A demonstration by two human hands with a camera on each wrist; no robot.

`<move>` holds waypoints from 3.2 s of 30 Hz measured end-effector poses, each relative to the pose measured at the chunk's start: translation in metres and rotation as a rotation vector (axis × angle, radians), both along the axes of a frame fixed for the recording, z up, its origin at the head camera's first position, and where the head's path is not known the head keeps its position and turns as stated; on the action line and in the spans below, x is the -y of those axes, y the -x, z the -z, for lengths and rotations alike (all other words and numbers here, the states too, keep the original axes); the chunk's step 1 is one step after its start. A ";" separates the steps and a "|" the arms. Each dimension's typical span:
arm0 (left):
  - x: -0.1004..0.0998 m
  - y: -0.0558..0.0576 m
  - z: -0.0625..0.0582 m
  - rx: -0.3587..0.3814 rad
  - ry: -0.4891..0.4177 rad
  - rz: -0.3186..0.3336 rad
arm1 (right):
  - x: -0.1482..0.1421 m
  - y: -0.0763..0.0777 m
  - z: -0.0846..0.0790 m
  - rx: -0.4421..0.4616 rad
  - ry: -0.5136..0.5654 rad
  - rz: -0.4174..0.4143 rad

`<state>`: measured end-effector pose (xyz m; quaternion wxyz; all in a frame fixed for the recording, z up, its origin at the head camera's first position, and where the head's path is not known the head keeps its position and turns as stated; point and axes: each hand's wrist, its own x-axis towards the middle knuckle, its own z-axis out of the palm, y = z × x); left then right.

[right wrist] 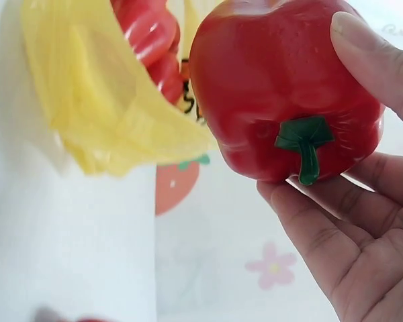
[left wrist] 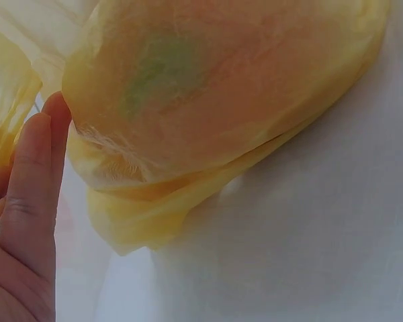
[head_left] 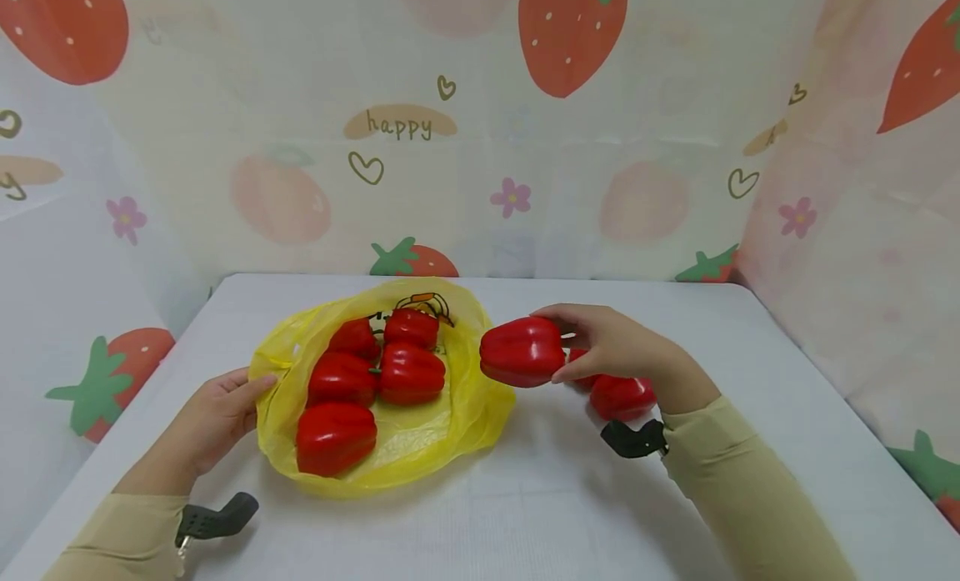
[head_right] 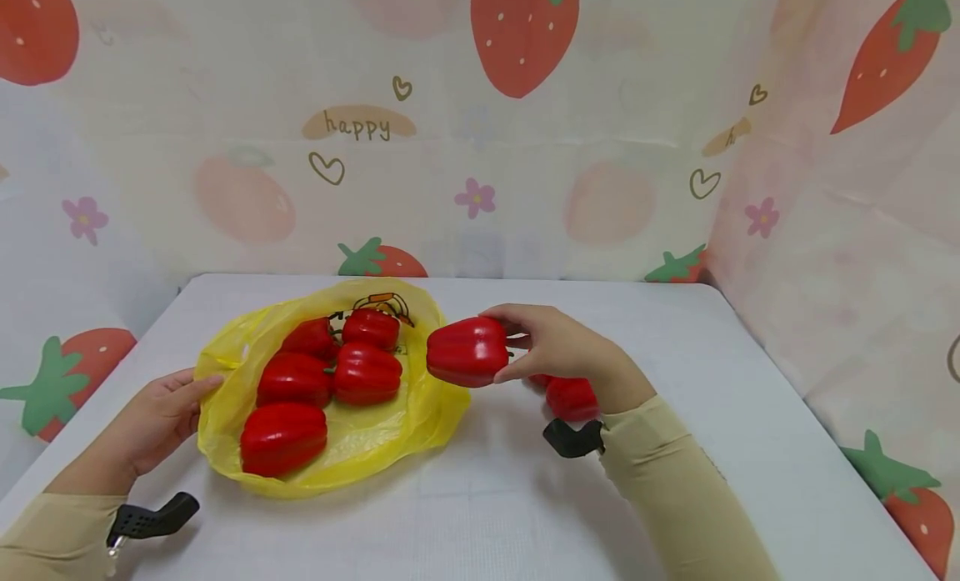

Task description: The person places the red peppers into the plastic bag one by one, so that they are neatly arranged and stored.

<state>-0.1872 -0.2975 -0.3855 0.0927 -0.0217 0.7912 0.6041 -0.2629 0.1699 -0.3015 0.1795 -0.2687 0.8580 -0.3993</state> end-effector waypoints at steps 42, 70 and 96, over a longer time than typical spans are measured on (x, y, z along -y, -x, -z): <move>0.001 -0.004 -0.002 0.009 -0.028 0.006 | 0.109 -0.007 0.023 0.004 -0.164 -0.290; 0.001 -0.005 0.003 0.011 -0.013 0.011 | 0.121 -0.017 0.053 0.018 -0.228 -0.256; 0.002 -0.007 0.002 0.002 -0.035 0.031 | 0.129 -0.012 0.055 -0.019 -0.284 -0.143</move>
